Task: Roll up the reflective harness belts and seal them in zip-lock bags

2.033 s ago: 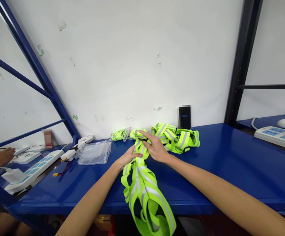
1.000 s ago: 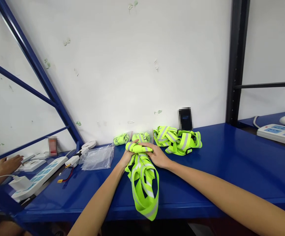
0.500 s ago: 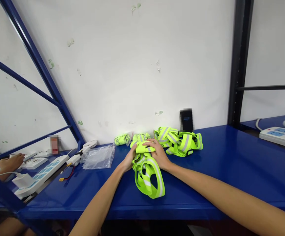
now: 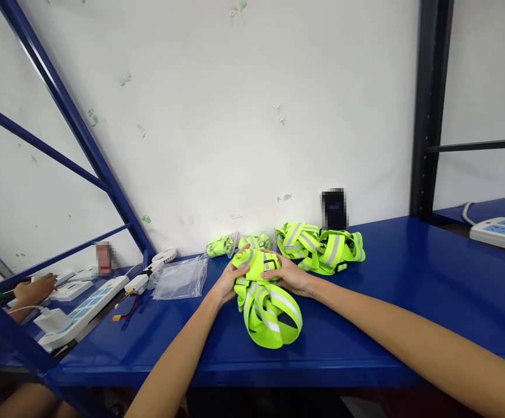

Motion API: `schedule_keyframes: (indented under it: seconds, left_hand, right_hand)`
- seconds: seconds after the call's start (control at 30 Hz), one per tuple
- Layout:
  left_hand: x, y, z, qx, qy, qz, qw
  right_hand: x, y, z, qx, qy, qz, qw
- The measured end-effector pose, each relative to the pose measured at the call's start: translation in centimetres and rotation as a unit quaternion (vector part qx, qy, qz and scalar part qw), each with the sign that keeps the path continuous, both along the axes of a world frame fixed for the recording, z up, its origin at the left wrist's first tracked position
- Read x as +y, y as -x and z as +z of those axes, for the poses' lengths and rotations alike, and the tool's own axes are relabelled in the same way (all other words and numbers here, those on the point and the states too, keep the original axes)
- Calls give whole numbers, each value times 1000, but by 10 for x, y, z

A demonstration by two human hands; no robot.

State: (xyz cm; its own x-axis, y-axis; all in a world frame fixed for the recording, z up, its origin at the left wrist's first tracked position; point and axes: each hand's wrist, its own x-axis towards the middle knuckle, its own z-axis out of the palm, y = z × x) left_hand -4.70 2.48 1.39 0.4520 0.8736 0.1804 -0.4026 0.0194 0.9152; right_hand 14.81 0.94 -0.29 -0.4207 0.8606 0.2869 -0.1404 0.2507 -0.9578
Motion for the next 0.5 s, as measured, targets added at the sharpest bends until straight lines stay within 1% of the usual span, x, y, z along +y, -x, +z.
schedule_keyframes:
  seconds: [0.03, 0.07, 0.1, 0.17, 0.2, 0.27, 0.37, 0.5]
  left_hand:
    - [2, 0, -2, 0, -10, 14, 1000]
    - [4, -1, -3, 3, -17, 31, 999]
    - [5, -2, -5, 10, -19, 47, 999]
    - [6, -5, -5, 31, -5, 64, 997]
    - [6, -6, -5, 37, 9, 62, 997]
    - [4, -8, -2, 29, 47, 40, 998]
    - [1, -9, 4, 3, 96, 1, 995]
    - [-2, -7, 7, 16, 126, -36, 991]
  right_hand:
    - [1, 0, -1, 7, 6, 0, 1000]
    - [1, 1, -1, 10, -6, -18, 1000]
    - [1, 1, 0, 7, -34, -49, 998]
    - [0, 2, 1, -24, -118, -117, 986]
    - [-1, 2, 2, -47, -161, -145, 975]
    - [-3, 2, 3, -91, -228, -176, 953]
    - [-6, 2, 2, -126, -305, -189, 925]
    - [-5, 0, -2, -150, -405, -194, 881]
